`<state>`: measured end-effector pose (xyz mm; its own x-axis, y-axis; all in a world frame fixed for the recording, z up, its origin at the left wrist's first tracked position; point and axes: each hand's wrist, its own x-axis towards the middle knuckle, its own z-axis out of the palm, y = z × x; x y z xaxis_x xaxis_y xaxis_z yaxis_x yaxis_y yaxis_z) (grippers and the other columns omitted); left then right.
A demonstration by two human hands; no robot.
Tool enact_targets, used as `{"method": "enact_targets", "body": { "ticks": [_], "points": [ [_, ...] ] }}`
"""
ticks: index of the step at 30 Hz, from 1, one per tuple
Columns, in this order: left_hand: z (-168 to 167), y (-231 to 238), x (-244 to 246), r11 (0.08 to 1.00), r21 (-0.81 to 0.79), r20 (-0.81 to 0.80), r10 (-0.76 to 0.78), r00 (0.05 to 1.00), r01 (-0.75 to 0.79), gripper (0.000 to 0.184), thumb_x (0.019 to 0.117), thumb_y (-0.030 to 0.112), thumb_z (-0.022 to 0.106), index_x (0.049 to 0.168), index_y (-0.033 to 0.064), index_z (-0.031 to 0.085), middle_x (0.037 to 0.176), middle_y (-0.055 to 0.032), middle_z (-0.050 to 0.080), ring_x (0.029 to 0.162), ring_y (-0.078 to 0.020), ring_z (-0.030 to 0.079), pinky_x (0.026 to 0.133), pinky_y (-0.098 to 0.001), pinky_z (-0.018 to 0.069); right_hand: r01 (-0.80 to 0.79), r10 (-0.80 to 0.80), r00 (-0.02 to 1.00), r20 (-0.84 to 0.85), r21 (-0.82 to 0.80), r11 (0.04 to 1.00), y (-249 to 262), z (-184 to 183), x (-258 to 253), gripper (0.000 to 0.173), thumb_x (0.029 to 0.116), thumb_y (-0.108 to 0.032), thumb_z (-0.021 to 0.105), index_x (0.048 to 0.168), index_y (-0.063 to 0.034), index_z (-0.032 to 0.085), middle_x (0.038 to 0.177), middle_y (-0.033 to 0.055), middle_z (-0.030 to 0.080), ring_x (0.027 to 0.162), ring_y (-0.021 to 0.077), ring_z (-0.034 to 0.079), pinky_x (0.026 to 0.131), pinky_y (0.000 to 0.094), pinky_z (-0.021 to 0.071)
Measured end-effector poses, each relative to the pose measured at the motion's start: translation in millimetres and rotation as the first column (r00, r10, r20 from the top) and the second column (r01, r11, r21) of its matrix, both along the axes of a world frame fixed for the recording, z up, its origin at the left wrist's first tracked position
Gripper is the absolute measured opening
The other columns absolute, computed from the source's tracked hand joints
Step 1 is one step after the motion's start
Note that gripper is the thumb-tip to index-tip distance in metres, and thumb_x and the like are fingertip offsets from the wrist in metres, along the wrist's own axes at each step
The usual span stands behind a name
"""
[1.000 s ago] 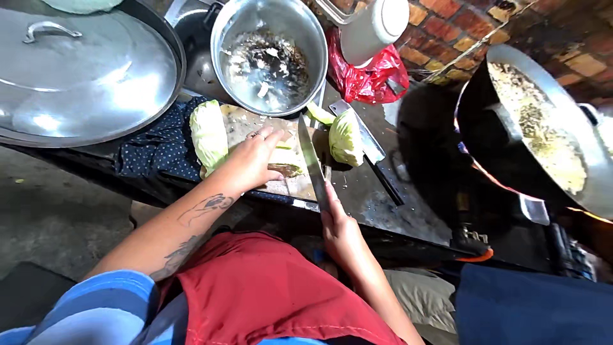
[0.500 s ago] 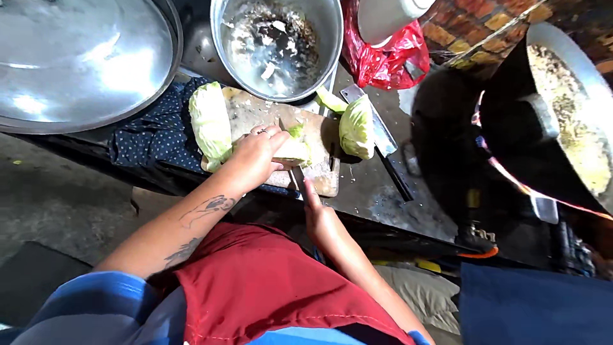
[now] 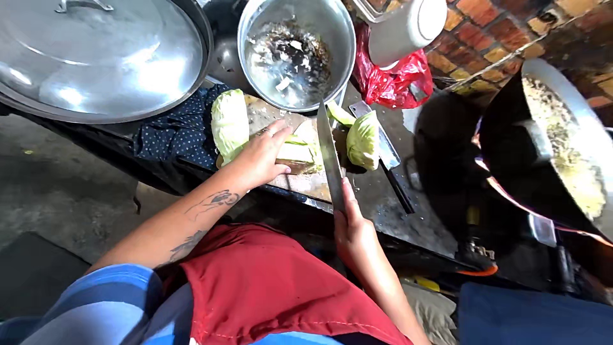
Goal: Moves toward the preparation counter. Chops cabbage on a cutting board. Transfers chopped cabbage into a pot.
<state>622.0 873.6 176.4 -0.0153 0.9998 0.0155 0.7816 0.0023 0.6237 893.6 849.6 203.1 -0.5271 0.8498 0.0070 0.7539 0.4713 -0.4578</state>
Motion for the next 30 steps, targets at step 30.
{"method": "enact_targets", "body": {
  "ticks": [30],
  "points": [
    [-18,-13,-3,0.997,0.064,0.079,0.026,0.997,-0.032,0.078,0.0882,0.018,0.082,0.153,0.0002,0.043,0.159,-0.0218,0.04,0.14,-0.0387,0.049,0.113,-0.0533,0.0434,-0.02,0.017,0.998,0.063,0.047,0.999,-9,15,-19,0.061,0.1048,-0.012,0.046,0.163,-0.0081,0.029,0.076,0.0117,0.069,0.055,0.0204,0.063,0.055,0.0395,0.0558]
  ]
}}
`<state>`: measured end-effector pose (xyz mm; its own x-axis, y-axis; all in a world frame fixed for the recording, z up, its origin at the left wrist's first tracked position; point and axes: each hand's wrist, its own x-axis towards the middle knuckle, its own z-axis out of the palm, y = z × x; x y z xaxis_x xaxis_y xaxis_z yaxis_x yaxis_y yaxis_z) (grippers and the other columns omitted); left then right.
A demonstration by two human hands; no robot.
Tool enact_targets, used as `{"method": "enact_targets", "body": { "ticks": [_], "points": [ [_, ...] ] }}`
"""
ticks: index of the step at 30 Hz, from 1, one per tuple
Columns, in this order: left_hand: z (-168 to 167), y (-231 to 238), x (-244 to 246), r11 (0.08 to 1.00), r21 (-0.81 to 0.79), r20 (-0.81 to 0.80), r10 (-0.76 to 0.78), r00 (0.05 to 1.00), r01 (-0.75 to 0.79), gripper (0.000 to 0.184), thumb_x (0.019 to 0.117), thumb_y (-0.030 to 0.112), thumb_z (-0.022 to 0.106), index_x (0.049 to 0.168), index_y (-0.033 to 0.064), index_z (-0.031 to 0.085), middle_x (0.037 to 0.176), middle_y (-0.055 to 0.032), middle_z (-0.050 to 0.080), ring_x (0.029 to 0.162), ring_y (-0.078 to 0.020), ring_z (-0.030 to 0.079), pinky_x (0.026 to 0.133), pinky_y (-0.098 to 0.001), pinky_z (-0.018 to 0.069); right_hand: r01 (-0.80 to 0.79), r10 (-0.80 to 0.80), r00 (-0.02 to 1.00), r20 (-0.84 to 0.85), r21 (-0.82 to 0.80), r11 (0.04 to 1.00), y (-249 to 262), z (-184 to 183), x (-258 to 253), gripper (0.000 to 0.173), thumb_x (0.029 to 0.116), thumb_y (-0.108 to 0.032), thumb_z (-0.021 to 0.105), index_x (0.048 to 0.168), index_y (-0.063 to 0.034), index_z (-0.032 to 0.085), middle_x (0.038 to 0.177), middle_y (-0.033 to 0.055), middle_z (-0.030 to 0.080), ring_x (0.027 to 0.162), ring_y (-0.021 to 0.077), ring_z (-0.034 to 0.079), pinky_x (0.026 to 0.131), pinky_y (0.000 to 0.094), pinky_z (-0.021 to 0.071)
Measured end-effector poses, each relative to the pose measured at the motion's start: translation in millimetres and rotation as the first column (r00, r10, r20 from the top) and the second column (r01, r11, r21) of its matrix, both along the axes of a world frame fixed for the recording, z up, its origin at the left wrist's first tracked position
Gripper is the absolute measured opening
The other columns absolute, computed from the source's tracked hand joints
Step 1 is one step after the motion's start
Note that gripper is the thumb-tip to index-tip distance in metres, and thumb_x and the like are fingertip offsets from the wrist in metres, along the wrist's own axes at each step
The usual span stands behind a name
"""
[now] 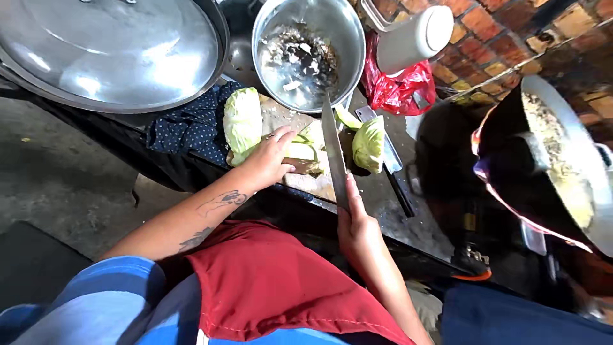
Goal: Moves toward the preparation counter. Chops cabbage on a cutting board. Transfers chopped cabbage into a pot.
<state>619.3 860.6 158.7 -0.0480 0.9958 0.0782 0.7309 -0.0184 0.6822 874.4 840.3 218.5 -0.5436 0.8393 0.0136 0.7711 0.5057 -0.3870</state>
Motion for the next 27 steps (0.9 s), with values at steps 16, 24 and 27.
{"method": "enact_targets", "body": {
  "ticks": [16,24,27],
  "points": [
    [1,3,4,0.999,-0.035,-0.058,-0.033,0.998,0.031,0.065,0.0918,0.016,0.078,0.149,0.0019,0.049,0.154,-0.0198,0.048,0.145,-0.0378,0.043,0.119,-0.0527,0.036,0.006,0.011,0.995,0.099,-0.17,0.985,-2,-34,-21,0.072,0.1035,-0.009,0.05,0.166,-0.0145,0.016,0.067,0.009,0.064,0.052,0.0234,0.062,0.052,0.045,0.0553],
    [-1,3,5,0.999,-0.012,-0.057,-0.038,0.998,0.038,0.066,0.0895,0.014,0.08,0.148,0.003,0.05,0.152,-0.0181,0.05,0.144,-0.0373,0.045,0.118,-0.0541,0.0369,0.075,0.016,0.968,0.248,-0.352,0.933,11,-61,-45,0.074,0.1054,-0.007,0.043,0.167,-0.0196,0.004,0.083,0.0168,0.071,0.075,0.0337,0.071,0.072,0.0519,0.0584],
    [-4,1,4,1.0,0.004,-0.055,-0.02,0.998,0.02,0.067,0.0897,0.014,0.08,0.148,0.0028,0.05,0.153,-0.0185,0.05,0.144,-0.0372,0.044,0.118,-0.0542,0.0359,0.093,-0.001,0.966,0.258,-0.346,0.934,14,-69,-55,0.076,0.1045,-0.006,0.043,0.167,-0.0198,0.002,0.088,0.0177,0.072,0.082,0.0353,0.073,0.08,0.0523,0.0586]
  ]
}}
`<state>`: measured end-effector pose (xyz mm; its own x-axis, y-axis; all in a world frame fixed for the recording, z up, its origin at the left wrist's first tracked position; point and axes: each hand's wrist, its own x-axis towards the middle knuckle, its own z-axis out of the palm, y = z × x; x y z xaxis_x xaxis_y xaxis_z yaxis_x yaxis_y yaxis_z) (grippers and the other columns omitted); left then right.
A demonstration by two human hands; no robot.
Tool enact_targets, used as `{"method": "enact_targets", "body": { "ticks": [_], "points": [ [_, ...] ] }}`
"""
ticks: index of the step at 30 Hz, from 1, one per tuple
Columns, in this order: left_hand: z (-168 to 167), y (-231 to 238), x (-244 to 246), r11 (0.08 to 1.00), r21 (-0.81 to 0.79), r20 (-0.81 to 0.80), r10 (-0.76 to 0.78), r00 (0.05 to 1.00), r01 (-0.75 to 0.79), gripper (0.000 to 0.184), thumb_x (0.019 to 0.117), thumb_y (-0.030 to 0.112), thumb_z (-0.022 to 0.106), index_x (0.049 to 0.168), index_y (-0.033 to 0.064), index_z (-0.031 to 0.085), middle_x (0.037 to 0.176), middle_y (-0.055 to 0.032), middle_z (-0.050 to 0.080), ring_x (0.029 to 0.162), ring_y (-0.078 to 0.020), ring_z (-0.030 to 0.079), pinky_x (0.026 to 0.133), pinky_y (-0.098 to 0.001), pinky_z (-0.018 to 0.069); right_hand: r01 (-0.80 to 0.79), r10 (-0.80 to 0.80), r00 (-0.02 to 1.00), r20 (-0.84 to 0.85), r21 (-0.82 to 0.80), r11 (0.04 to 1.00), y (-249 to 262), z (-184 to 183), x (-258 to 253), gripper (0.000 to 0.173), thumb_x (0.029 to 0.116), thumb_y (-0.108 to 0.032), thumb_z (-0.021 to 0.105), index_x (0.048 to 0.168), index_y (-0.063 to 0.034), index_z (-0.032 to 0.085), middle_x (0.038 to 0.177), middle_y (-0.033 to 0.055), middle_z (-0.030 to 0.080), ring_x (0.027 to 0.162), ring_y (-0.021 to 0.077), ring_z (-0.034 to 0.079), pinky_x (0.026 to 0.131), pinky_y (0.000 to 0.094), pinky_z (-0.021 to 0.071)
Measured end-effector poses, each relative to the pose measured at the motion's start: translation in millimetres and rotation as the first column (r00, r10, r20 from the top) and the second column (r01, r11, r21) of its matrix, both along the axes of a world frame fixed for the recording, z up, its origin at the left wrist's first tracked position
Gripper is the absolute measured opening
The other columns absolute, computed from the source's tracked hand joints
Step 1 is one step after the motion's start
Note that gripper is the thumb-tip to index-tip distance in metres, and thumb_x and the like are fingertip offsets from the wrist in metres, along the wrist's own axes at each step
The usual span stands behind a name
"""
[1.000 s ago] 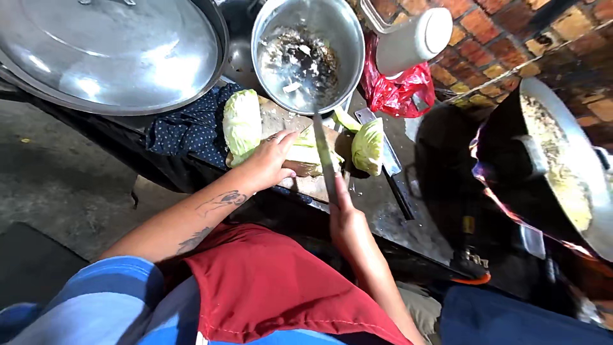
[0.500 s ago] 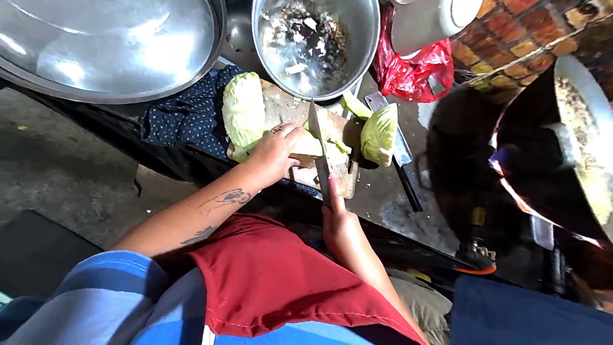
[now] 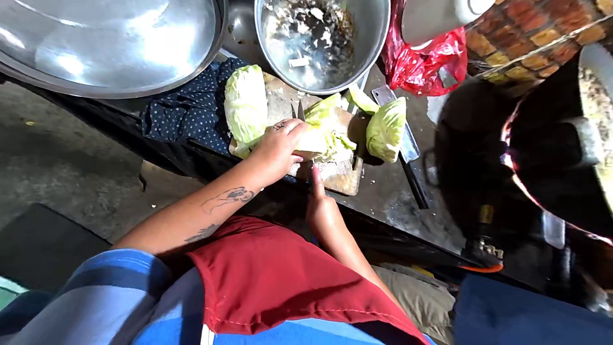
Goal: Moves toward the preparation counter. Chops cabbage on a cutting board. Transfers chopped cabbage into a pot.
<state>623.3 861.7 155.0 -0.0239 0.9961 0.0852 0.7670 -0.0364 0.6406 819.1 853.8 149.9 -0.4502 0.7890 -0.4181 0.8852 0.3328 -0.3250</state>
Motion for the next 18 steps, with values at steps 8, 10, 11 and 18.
{"method": "enact_targets", "body": {
  "ticks": [8,10,11,18],
  "points": [
    [-4,-5,-7,1.0,0.027,0.05,-0.007,0.999,0.006,0.083,0.088,0.02,0.082,0.155,0.0007,0.038,0.16,-0.0222,0.038,0.144,-0.0399,0.044,0.117,-0.0534,0.0394,-0.031,0.056,0.992,-0.114,0.211,0.977,-9,41,26,0.063,0.1055,-0.01,0.042,0.165,-0.0129,0.022,0.078,0.015,0.07,0.066,0.0306,0.069,0.065,0.0498,0.0583],
    [-2,-8,-7,0.999,0.01,0.078,0.031,0.996,-0.032,0.082,0.0898,0.017,0.08,0.156,-0.0002,0.035,0.163,-0.0231,0.032,0.143,-0.0399,0.046,0.114,-0.0522,0.0429,-0.006,0.077,0.979,-0.188,0.353,0.935,-19,55,38,0.06,0.1044,-0.01,0.045,0.162,-0.0072,0.029,0.072,0.0129,0.068,0.055,0.0258,0.065,0.056,0.0456,0.0565],
    [-1,-11,-5,0.999,-0.005,0.08,0.054,0.995,-0.054,0.078,0.0909,0.015,0.078,0.155,-0.0011,0.036,0.162,-0.024,0.033,0.142,-0.0404,0.046,0.114,-0.0522,0.0429,0.001,0.093,0.972,-0.216,0.398,0.917,-24,60,43,0.059,0.1042,-0.01,0.045,0.161,-0.0058,0.032,0.07,0.0115,0.068,0.052,0.0228,0.062,0.053,0.0427,0.0552],
    [-2,-14,0,0.996,-0.048,-0.001,0.078,0.997,-0.078,0.065,0.0942,0.007,0.072,0.152,-0.0006,0.042,0.156,-0.0248,0.043,0.14,-0.0412,0.049,0.113,-0.0533,0.0433,-0.052,0.124,0.974,-0.187,0.348,0.936,-33,59,39,0.062,0.1043,-0.012,0.046,0.163,-0.0094,0.028,0.067,0.009,0.065,0.051,0.0218,0.061,0.051,0.0419,0.054]
  ]
}}
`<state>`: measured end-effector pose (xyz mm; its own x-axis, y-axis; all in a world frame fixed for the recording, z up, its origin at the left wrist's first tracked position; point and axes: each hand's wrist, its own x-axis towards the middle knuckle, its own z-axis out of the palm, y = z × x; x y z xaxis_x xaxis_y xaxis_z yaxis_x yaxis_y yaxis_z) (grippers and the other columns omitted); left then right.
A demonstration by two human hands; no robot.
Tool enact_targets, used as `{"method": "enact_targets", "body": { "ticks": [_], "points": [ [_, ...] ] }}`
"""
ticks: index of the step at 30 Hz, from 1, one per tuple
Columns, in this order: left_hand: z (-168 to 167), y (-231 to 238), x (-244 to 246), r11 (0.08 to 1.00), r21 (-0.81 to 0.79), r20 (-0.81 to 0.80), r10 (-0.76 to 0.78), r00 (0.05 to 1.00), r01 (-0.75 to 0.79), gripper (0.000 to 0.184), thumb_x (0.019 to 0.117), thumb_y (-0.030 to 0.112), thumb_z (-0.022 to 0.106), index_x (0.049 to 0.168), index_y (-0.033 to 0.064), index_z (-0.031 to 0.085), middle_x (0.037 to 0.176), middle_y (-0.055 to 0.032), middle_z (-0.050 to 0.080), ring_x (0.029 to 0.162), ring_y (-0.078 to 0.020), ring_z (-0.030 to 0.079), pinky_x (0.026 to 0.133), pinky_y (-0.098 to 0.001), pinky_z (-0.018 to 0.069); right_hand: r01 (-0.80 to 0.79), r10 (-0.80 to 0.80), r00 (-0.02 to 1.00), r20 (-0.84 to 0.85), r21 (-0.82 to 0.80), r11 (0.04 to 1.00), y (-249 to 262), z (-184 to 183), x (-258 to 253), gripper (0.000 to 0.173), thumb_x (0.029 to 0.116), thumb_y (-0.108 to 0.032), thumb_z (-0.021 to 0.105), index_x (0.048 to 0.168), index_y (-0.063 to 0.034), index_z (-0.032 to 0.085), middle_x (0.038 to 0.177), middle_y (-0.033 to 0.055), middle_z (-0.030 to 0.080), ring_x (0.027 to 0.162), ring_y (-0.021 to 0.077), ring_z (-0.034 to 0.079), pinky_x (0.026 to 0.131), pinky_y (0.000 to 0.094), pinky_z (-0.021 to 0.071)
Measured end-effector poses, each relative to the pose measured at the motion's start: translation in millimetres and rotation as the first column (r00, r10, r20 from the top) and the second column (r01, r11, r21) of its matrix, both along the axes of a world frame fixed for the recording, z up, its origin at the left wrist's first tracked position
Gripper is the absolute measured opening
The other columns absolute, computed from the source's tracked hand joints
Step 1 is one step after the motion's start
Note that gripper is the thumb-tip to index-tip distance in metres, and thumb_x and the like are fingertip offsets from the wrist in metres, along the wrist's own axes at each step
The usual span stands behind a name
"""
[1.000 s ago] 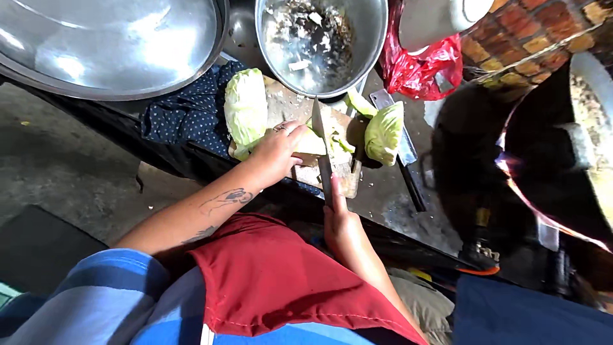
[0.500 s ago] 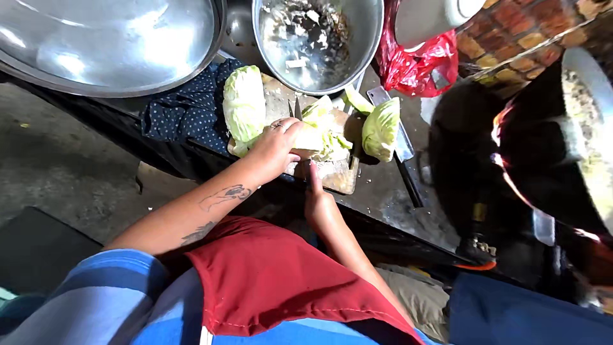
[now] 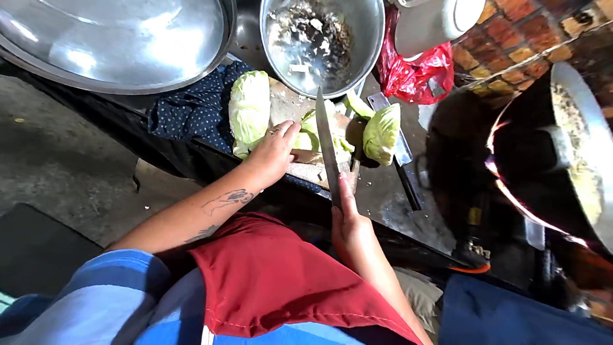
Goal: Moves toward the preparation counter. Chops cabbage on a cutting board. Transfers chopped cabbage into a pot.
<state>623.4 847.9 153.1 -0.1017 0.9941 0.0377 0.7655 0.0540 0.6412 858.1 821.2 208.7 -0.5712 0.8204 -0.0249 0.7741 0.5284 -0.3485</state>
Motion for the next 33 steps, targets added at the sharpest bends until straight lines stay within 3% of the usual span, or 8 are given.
{"method": "enact_targets", "body": {
  "ticks": [4,9,15,17,20,24,28,33],
  "points": [
    [-1,0,1,1.0,0.015,-0.018,-0.011,1.0,0.012,0.063,0.0953,0.011,0.073,0.15,-0.0009,0.044,0.155,-0.0234,0.045,0.14,-0.0411,0.049,0.113,-0.0536,0.0429,0.003,0.001,0.999,0.046,-0.093,0.996,7,-9,-9,0.07,0.1029,-0.008,0.049,0.166,-0.0136,0.019,0.065,0.0087,0.063,0.049,0.023,0.061,0.049,0.0454,0.054],
    [1,2,-3,1.0,-0.004,-0.003,-0.026,1.0,0.026,0.063,0.0956,0.012,0.073,0.151,0.0011,0.045,0.157,-0.0212,0.044,0.142,-0.039,0.048,0.114,-0.0528,0.0423,-0.035,0.041,0.999,0.035,-0.149,0.988,19,-21,-21,0.067,0.103,-0.008,0.047,0.164,-0.006,0.021,0.066,0.0095,0.064,0.053,0.0219,0.062,0.055,0.0407,0.0558],
    [-3,3,-5,0.998,0.05,0.028,-0.026,0.999,0.025,0.063,0.0933,0.011,0.075,0.149,0.0002,0.047,0.154,-0.021,0.047,0.141,-0.0394,0.048,0.113,-0.0526,0.043,-0.016,0.034,0.998,0.061,-0.281,0.96,22,-50,-35,0.068,0.103,-0.006,0.045,0.164,-0.0032,0.016,0.07,0.0129,0.066,0.059,0.027,0.065,0.061,0.0456,0.0574],
    [-3,1,-2,0.999,0.047,0.017,-0.027,1.0,0.026,0.063,0.0938,0.012,0.074,0.149,0.0005,0.047,0.154,-0.0209,0.047,0.141,-0.0392,0.048,0.114,-0.052,0.0424,0.049,0.011,0.986,0.165,-0.354,0.934,25,-50,-46,0.071,0.1049,-0.006,0.044,0.166,-0.01,0.007,0.081,0.0158,0.07,0.072,0.0317,0.07,0.073,0.0492,0.0582],
    [-4,1,-1,1.0,0.014,-0.004,-0.02,1.0,0.02,0.064,0.096,0.015,0.073,0.152,0.0027,0.044,0.156,-0.0207,0.044,0.143,-0.0399,0.046,0.114,-0.0519,0.0418,0.058,-0.019,0.993,0.116,-0.339,0.939,34,-62,-52,0.078,0.1042,-0.004,0.046,0.167,-0.0166,0.002,0.076,0.017,0.068,0.066,0.0355,0.069,0.066,0.056,0.058],
    [-11,-3,-2,0.995,0.103,0.029,0.002,1.0,-0.005,0.071,0.0946,0.019,0.075,0.153,-0.0007,0.04,0.155,-0.0234,0.045,0.138,-0.0398,0.052,0.111,-0.0523,0.0458,0.014,0.014,0.995,0.099,-0.283,0.959,39,-40,-41,0.069,0.1063,-0.008,0.043,0.167,-0.0194,0.011,0.089,0.0187,0.073,0.078,0.0347,0.072,0.077,0.053,0.0587],
    [-13,-7,-5,0.993,0.119,0.072,0.02,0.997,-0.028,0.084,0.0922,0.016,0.077,0.158,-0.0041,0.029,0.159,-0.0269,0.037,0.142,-0.0394,0.048,0.114,-0.0502,0.0432,0.012,-0.012,0.999,-0.031,-0.004,1.0,20,-3,-15,0.06,0.1056,-0.011,0.044,0.163,-0.0105,0.028,0.071,0.0112,0.067,0.054,0.0233,0.063,0.056,0.0428,0.0555],
    [-18,-8,-1,0.991,0.119,0.047,0.06,0.997,-0.066,0.063,0.0943,0.012,0.073,0.147,-0.0068,0.044,0.148,-0.0297,0.048,0.134,-0.0421,0.054,0.111,-0.0515,0.0464,-0.044,0.049,0.995,-0.088,0.063,0.997,2,1,-3,0.058,0.1056,-0.013,0.046,0.161,-0.0069,0.032,0.066,0.0079,0.065,0.049,0.0188,0.06,0.049,0.0387,0.0538]
  ]
}}
